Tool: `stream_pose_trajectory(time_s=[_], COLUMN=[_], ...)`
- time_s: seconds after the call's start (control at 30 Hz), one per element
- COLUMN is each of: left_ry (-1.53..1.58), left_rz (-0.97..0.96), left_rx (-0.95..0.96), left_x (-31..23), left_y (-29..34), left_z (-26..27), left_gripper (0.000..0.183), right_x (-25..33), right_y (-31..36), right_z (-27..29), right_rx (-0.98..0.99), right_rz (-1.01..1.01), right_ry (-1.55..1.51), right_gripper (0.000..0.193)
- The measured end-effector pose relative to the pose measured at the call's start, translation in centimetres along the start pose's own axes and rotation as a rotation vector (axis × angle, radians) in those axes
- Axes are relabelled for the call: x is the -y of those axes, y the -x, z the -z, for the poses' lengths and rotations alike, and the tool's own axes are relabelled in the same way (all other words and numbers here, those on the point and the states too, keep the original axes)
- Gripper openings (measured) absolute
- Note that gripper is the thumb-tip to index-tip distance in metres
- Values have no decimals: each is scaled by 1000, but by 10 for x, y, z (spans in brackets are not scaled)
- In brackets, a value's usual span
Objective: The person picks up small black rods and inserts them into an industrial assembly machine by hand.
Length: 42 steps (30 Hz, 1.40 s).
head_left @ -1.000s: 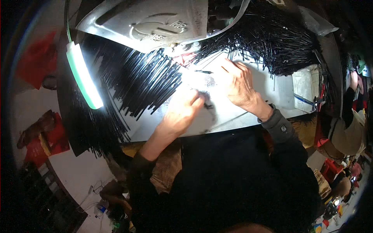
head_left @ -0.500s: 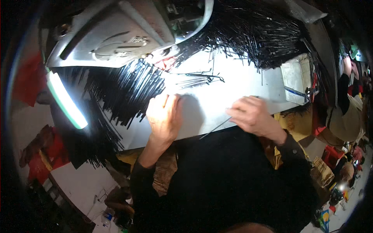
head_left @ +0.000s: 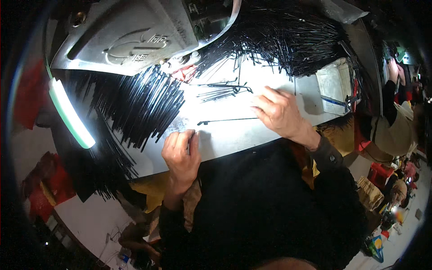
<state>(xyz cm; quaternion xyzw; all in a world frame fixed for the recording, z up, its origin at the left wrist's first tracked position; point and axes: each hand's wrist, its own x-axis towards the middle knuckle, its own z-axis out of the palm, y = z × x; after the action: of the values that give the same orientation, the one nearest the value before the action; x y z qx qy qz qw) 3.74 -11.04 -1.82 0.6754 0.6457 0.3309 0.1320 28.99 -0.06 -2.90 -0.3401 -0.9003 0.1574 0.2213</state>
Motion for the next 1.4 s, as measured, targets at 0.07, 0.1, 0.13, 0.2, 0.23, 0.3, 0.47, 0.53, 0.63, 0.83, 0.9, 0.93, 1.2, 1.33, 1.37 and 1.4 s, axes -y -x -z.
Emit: stream_pose_trajectory(time_s=[0.07,0.1,0.13,0.2,0.23,0.3,0.47,0.53,0.63,0.83,0.9,0.93,1.2,1.33,1.37,1.4], left_ry=[3,37,70,70,67,54,41,39,33,11,15,16,-2,-17,-4,8], left_rz=[-15,-37,-56,-36,-52,-60,43,63,89,155,152,152,163,183,185,189], left_rx=[5,11,15,39,32,29,-12,-21,-29,-104,-124,-124,-129,-120,-94,-69], left_x=[1,0,-1,-6,-7,-4,6,7,9,19,20,20,20,22,20,18], left_y=[-2,-5,-6,-8,-7,-3,9,9,11,18,20,19,15,14,12,10], left_z=[-2,-5,-6,-5,-5,-2,3,6,9,15,16,16,16,15,16,16], left_gripper=[11,12,12,12,11,11,10,10,11,12,12,12,10,10,10,10], right_x=[-15,-21,-22,-21,-22,-27,-41,-32,-47,-47,-51,-65,-43,-23,-26,-28], right_y=[-9,-18,-26,-41,-49,-55,-50,-52,-44,-57,-53,-46,-63,-71,-71,-70], right_z=[-1,-1,0,7,6,0,-11,5,5,10,10,4,4,12,17,20], right_rx=[-65,-125,-185,-47,17,117,305,305,281,389,458,376,220,559,393,224], right_rz=[12,52,93,72,105,138,58,210,277,240,182,283,283,78,252,425], right_ry=[76,121,165,168,238,291,356,284,289,255,229,228,217,295,319,340], right_gripper=[4,3,4,12,18,28,37,49,48,47,46,55,36,38,34,31])
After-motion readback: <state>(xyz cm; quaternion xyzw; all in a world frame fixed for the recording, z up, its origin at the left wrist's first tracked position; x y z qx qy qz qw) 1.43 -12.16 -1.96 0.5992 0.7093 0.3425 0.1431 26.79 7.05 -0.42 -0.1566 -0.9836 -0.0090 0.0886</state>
